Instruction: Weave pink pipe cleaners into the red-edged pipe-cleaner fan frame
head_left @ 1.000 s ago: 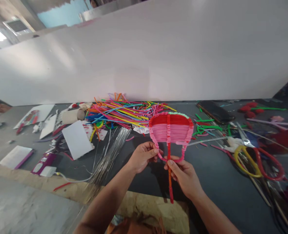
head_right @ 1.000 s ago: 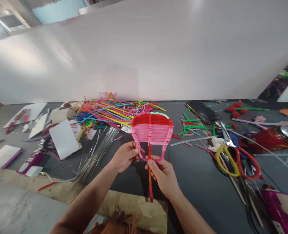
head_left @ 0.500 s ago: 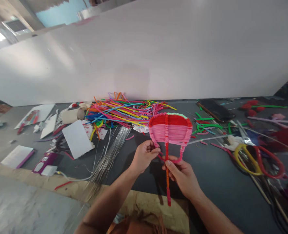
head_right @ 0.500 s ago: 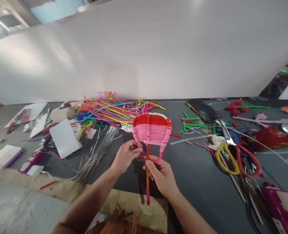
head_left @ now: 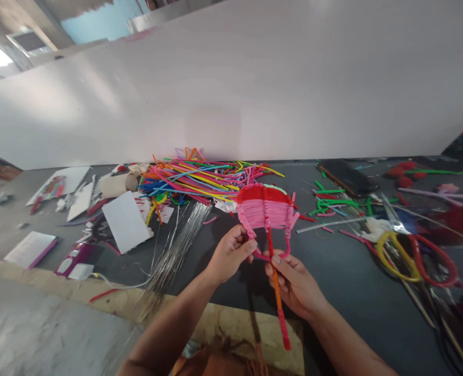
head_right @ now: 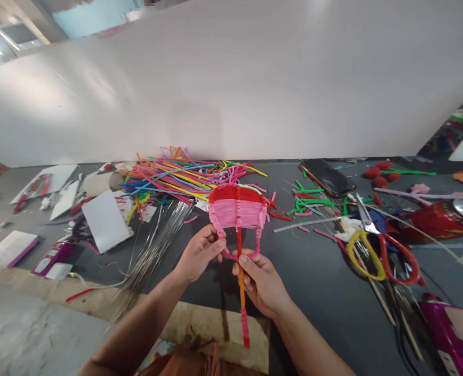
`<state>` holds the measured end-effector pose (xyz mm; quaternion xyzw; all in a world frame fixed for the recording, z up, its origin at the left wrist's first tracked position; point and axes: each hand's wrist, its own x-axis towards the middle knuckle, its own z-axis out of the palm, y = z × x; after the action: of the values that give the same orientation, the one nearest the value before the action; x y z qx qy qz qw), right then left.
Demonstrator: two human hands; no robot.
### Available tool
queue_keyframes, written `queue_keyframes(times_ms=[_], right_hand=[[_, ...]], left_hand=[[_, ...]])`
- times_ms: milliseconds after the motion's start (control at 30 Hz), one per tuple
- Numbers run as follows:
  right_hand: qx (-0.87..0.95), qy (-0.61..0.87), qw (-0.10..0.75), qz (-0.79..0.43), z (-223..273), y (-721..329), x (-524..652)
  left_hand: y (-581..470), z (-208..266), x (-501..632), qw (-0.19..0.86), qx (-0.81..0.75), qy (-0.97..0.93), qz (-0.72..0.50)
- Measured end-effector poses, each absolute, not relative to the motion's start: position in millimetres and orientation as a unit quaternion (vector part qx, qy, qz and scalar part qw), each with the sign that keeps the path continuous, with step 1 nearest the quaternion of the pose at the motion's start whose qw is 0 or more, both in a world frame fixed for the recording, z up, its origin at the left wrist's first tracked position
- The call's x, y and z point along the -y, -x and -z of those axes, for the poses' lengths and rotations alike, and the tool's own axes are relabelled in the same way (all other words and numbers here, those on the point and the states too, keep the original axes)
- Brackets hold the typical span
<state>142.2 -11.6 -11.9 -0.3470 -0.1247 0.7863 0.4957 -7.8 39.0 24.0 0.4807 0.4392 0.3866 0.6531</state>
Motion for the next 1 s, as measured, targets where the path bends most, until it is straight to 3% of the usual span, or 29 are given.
queue_keyframes(times_ms=[167,600,800,1000], right_hand=[[0.112,0.316,0.478,-0.812,14.2,-140.7,13.5],[0.139,0.352,0.479,-0.792,10.0,-140.3,12.7],[0.142,0.353,0.461,-0.802,12.6,-138.8,15.5],[0.255,0.399,0.46,-0.751,16.2,-139.9,17.2]], left_hand=[[11.2,-20.9,-39.0,0.701,-0.401,-0.453,-0.378],[7.7,-14.5,-33.5,0.71,-0.391,-0.411,-0.418],[23.1,-14.0,-38.8,0.696,-0.392,-0.478,-0.366],[33.0,-21.7,-42.2,0.647,-0.428,-0.556,-0.297]])
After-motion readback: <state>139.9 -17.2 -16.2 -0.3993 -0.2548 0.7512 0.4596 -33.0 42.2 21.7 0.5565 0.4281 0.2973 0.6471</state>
